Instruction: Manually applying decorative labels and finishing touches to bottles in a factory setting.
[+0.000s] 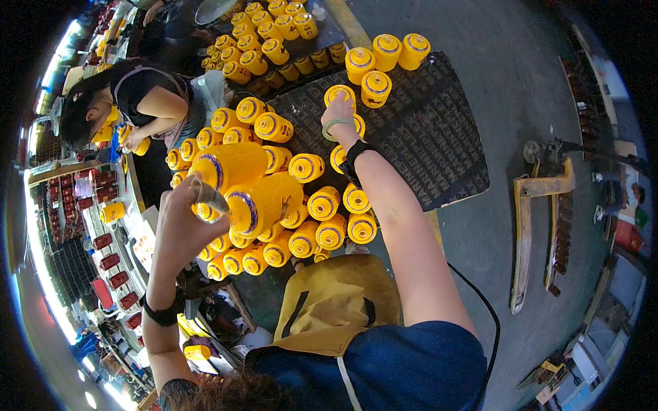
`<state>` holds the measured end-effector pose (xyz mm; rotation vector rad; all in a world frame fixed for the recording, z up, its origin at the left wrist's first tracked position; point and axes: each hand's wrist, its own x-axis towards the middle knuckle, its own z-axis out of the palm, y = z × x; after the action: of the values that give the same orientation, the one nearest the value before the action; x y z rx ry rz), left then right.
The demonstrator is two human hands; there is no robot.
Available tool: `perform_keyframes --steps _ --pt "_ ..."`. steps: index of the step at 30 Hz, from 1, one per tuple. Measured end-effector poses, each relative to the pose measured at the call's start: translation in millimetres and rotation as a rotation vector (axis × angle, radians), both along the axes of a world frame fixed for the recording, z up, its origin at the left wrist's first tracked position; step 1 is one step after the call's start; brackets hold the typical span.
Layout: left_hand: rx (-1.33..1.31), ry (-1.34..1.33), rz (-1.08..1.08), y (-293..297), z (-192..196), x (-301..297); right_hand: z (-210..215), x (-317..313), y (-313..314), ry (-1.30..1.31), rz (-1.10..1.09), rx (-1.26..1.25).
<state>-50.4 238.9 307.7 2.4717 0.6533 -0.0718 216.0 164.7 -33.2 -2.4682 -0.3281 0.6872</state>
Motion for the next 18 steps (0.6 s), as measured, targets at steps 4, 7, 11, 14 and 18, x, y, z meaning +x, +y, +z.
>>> perform_keyframes --steps 4,7,11,14,18 --pt "0.016 -0.042 -0.09 10.6 -13.4 26.2 -4.2 8.7 8.0 0.023 0.033 -0.095" --pt "-0.054 -0.045 -0.049 16.8 -29.2 39.1 10.0 9.5 24.2 0.126 -0.083 -0.119" --pt "0.037 0.012 -0.11 17.6 -39.8 74.3 -6.4 38.8 6.9 0.097 0.069 -0.219" --pt "-0.022 0.012 -0.118 35.7 -61.0 90.8 3.3 44.7 -8.2 0.047 0.227 -0.201" --pt "-0.046 -0.029 -0.075 48.2 -71.8 113.4 22.1 56.7 -39.3 -0.022 0.257 -0.109"
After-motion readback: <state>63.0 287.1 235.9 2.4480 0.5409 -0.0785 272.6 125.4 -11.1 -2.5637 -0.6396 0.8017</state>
